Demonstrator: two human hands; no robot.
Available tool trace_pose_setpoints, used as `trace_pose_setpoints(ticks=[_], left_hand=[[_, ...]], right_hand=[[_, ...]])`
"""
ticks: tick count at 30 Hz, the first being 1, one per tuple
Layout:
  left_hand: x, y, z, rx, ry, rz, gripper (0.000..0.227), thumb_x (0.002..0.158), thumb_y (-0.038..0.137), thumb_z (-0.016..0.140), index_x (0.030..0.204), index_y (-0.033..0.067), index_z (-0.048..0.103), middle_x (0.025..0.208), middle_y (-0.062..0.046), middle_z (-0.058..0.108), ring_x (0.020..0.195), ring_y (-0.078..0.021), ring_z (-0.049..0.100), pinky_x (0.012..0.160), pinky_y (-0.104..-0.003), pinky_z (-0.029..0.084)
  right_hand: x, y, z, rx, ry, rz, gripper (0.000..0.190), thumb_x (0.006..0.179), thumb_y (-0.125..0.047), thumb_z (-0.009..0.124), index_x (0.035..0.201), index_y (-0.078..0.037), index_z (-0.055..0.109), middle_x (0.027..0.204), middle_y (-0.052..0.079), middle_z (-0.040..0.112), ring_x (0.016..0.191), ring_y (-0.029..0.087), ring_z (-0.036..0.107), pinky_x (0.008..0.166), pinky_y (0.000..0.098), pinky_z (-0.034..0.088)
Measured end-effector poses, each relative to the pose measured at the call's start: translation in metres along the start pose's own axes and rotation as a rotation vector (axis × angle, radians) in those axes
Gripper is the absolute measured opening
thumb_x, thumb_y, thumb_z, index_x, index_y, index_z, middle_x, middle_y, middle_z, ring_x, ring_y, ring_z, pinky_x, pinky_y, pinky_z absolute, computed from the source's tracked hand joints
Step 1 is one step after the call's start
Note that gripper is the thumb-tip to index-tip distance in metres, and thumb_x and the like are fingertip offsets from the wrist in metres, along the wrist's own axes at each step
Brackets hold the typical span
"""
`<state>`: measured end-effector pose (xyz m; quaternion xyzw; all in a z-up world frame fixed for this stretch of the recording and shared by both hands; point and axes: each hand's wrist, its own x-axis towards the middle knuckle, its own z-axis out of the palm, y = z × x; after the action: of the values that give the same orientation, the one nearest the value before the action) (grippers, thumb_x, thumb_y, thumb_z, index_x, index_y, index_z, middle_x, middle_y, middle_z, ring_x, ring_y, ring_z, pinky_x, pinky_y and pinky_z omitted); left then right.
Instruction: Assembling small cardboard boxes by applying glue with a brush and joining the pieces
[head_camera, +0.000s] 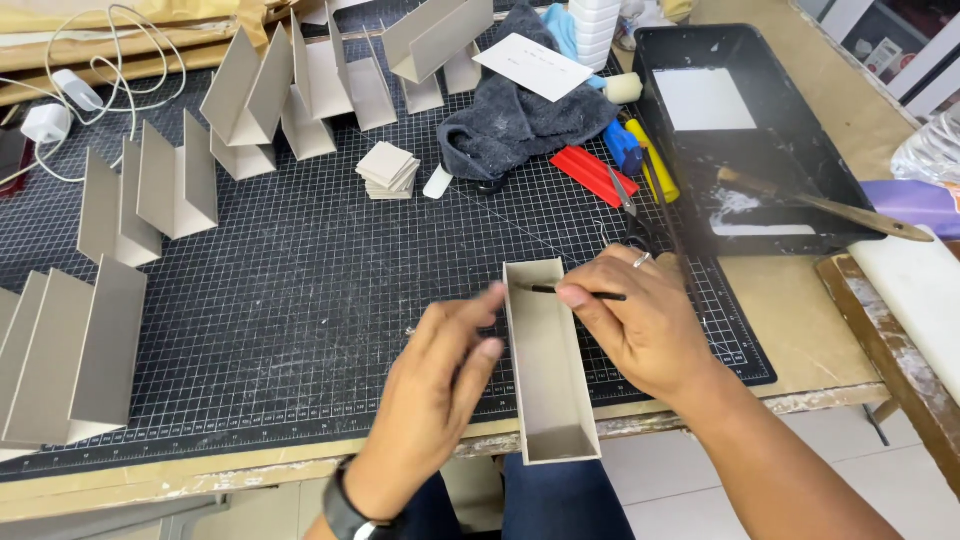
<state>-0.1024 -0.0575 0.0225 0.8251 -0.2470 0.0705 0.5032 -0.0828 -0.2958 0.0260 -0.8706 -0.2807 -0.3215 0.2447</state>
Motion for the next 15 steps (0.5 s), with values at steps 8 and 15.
trace_pose_setpoints(ticks=[8, 15], left_hand=[[0.011, 0.005, -0.005, 0.551, -0.344, 0.872, 0.043, 0.107, 0.002, 0.052, 0.148, 0.0151, 0.053, 0.155, -0.006, 0.052, 0.147, -0.0336, 0.043, 0.121, -0.054, 0.04], [0.015, -0.009, 0.007, 0.445, -0.438, 0.811, 0.042, 0.107, 0.012, 0.046, 0.148, 0.0143, 0.052, 0.154, -0.008, 0.054, 0.144, -0.0337, 0.049, 0.125, -0.053, 0.031]], right_hand=[[0.006, 0.0, -0.009, 0.211, 0.031, -0.019, 0.021, 0.107, -0.015, 0.049, 0.098, -0.003, 0.062, 0.086, 0.006, 0.067, 0.074, 0.023, 0.058, 0.073, 0.0349, 0.047], [0.013, 0.001, -0.007, 0.174, -0.041, -0.021, 0.026, 0.107, -0.019, 0.049, 0.094, -0.004, 0.065, 0.085, 0.003, 0.068, 0.075, 0.023, 0.06, 0.073, 0.0368, 0.048]])
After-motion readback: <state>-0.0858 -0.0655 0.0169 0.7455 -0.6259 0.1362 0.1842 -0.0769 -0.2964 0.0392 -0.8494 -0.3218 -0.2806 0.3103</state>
